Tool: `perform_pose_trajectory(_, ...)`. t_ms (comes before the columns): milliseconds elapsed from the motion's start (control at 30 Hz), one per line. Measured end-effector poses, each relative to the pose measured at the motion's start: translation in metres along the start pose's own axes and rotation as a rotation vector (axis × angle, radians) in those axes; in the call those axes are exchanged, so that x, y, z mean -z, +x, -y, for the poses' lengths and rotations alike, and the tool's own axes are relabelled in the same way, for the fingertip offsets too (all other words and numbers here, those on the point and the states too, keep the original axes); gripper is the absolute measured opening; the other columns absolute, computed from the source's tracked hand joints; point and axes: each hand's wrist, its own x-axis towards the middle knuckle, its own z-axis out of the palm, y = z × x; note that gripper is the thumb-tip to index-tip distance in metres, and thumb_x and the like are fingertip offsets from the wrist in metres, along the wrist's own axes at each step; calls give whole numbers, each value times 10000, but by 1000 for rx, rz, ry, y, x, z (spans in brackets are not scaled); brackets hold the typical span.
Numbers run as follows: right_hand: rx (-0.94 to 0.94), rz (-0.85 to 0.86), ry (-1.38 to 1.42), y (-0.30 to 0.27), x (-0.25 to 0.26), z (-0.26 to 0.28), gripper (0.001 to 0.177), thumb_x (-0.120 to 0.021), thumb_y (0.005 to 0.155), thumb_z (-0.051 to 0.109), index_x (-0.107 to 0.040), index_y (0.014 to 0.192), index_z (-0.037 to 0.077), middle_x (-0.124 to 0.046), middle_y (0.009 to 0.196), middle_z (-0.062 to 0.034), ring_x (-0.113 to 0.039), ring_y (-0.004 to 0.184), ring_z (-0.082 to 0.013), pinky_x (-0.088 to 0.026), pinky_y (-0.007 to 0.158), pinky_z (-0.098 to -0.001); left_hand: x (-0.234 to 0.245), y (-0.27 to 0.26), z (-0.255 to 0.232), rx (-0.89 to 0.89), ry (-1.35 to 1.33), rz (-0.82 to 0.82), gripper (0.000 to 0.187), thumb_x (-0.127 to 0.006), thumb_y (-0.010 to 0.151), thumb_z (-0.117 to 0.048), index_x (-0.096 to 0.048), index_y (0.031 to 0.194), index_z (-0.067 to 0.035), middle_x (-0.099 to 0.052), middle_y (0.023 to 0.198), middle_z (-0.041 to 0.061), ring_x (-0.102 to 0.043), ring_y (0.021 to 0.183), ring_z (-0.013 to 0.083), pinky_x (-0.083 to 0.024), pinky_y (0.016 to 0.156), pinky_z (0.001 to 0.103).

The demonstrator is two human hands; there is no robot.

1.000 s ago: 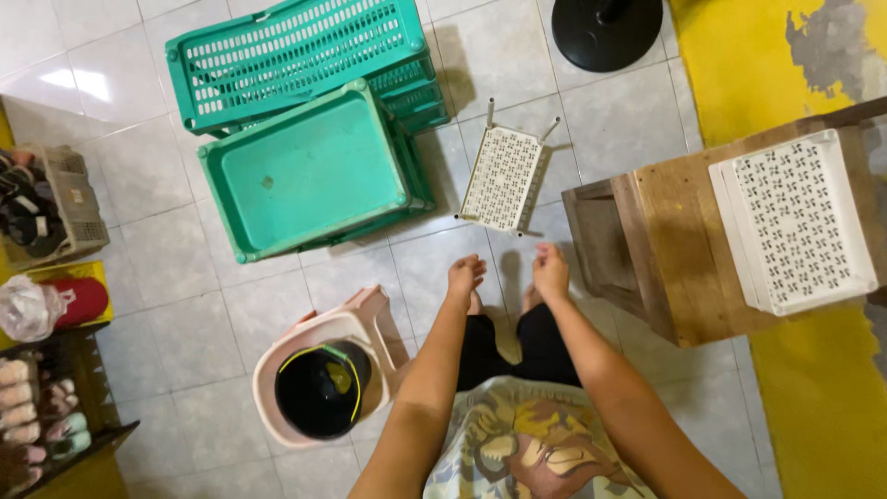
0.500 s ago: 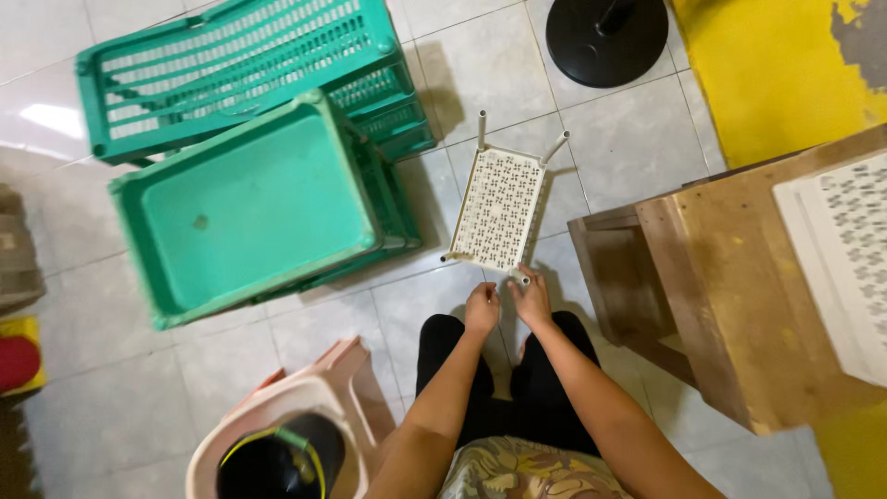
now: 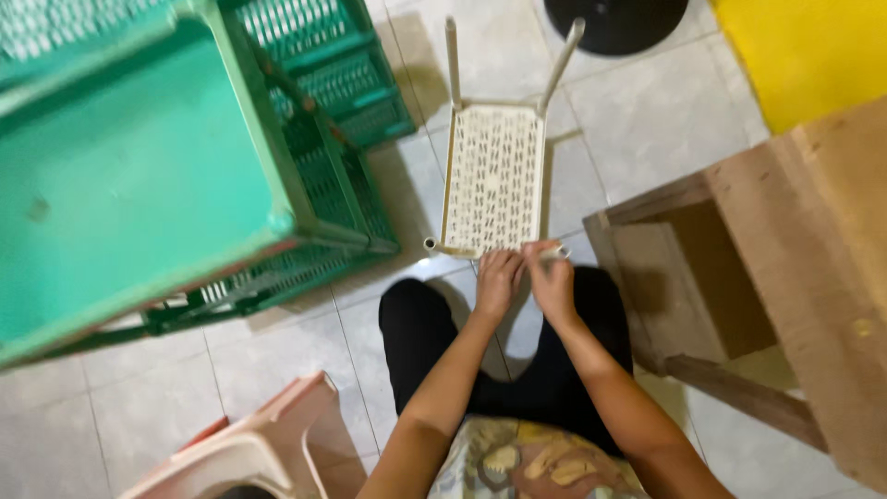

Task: The person assembles white perforated trays by inserting white plastic legs into corner sockets, then places the assembled trays on a wooden bench. The person then washes hands in a bucket and wipes the tray surface with a dark cloth.

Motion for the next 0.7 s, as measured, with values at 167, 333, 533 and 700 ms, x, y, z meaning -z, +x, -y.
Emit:
perform_pose_trajectory(167,-161,-174,164,9,-19,-47,434,-616,1102,293,-537,753,47,-494,683,21,-428,641,-54,-346,561,-259,-12,-6,3,-75,-30,-62,233,-751,876,-113,-742,1103,-65,-630,948,63,-610,967,273,-433,886,416)
perform_pose_trajectory(333,-148,-100,184,21,-15,-56,518,-593,1053,315,-499,609,64,-479,551,41,-410,502,-65,-325,478,-269,-6,-5,4,-96,-68,-56,207,-762,858,-102,-732,1062,-80,-643,970,37,-620,990,245,-432,920,407)
perform_pose_trajectory(533,-173,299,251,37,10,-50,542,-613,1071,316,-478,606,72,-423,580,53,-345,538,-63,-300,507,-255,-9,-4,3,-63,-45,-48,173,-774,885,-102,-739,1055,-98,-639,960,40,-609,972,253,-431,922,407)
perform_pose_trajectory(700,8,3,131,23,-2,-44,423,-622,1059,319,-498,745,64,-493,661,58,-421,623,-44,-354,537,-249,-19,-2,-9,3,-38,-68,214,-762,852,-83,-718,1062,-86,-651,983,63,-613,991,275,-417,927,424)
